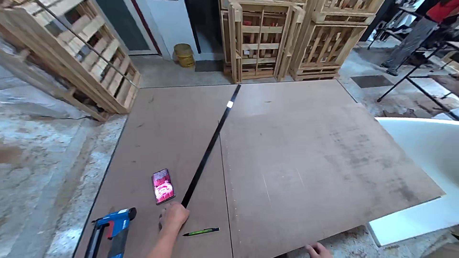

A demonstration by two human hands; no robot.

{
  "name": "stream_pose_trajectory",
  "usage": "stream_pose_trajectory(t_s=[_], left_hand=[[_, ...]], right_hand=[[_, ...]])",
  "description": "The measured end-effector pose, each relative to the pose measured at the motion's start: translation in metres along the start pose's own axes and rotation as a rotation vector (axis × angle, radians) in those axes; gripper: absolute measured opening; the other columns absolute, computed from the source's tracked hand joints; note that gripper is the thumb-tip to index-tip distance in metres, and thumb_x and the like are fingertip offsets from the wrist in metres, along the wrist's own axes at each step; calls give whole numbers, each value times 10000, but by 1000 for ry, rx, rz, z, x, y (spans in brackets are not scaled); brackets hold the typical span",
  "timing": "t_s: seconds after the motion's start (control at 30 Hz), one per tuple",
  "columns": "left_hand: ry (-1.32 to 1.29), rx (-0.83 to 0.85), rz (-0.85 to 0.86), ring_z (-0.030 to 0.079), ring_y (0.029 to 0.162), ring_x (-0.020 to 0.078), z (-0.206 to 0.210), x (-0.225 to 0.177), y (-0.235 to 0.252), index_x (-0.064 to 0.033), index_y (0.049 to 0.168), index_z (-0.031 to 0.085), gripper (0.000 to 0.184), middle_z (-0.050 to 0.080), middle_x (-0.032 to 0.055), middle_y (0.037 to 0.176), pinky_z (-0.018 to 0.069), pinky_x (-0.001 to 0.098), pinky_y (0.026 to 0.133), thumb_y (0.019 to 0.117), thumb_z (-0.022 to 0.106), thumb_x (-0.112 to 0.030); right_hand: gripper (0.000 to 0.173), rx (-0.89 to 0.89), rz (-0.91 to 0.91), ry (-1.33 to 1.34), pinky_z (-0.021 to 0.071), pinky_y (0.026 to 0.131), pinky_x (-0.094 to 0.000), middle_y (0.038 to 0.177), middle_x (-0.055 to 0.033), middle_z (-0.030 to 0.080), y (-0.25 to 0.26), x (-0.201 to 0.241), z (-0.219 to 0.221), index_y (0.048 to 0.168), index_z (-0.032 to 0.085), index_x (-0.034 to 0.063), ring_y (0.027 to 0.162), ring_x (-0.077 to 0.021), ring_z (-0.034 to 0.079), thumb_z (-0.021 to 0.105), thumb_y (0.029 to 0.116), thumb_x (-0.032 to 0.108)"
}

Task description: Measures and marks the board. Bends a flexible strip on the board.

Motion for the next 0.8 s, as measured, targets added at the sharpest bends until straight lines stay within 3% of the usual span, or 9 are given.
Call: stream_pose_trajectory(t_s=[0.1,0.2,0.27,0.33,0.37,0.47,0.57,0.67,0.8], left_hand=[[-79,30,31,638,1200,421,3,-1,3,61,1365,501,658,607,290,1305,547,588,972,843,783,-224],[-194,21,123,649,1157,459,-1,-1,-5,-56,1378,566,442,669,276,1213,517,666,957,957,657,-156],[-232,-65,156,624,1203,476,-3,-4,-11,-68,1349,623,326,668,289,1227,470,677,1015,1081,496,-201],[-356,-225,183,614,1219,486,-5,-4,-24,-24,1343,633,351,658,311,1245,438,685,1050,1112,439,-203],[-388,-300,223,615,1227,478,-8,-3,-33,-10,1341,638,353,658,303,1261,430,678,1063,1111,444,-194],[-335,-405,352,627,1228,456,-19,-4,-74,19,1331,637,365,656,287,1287,439,671,1064,1106,447,-196],[-240,-435,398,653,1173,465,-36,-11,-126,53,1287,648,399,672,305,1231,474,659,1019,1107,428,-228],[-213,-503,447,690,1120,417,-49,-28,-157,78,1250,660,427,698,293,1180,516,567,1010,1117,412,-243],[-284,-550,522,706,873,344,-50,-44,-177,64,1231,674,414,709,280,1046,570,497,847,1117,418,-241]], right_hand=[[343,-9,-33,-78,576,878,-527,973,-76,746,14,38,23,1123,726,123,923,-243,721,625,991,423],[325,15,-141,-147,593,815,-463,922,-15,738,50,67,35,1112,722,177,857,-173,716,598,990,451],[336,50,-203,-188,593,815,-447,943,-11,732,79,88,32,1132,708,188,868,-164,712,582,994,467],[357,81,-283,-237,592,859,-430,1022,-13,731,110,107,22,1187,692,191,932,-158,711,573,998,470],[388,98,-344,-266,575,937,-419,1125,-17,719,126,120,13,1251,680,190,1031,-155,697,571,1004,468],[474,65,-580,-380,480,1115,-437,1360,-38,654,184,168,-39,1396,628,191,1279,-187,606,567,1004,449],[529,-75,-812,-430,479,1114,-523,1458,-102,594,250,227,-114,1481,546,155,1338,-276,576,622,1006,376],[690,-288,-1003,-509,476,1081,-591,1537,-169,510,319,308,-190,1561,435,119,1352,-371,555,695,959,334],[1065,-376,-1149,-701,238,1228,-632,1707,-166,208,394,393,-240,1641,230,92,1564,-369,232,826,822,421]])
Point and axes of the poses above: each hand's wrist, its own y-axis towards the middle knuckle, its own z-axis out of the palm, x = y × z, the point moved 2 cm from there along y, towards the middle knuckle
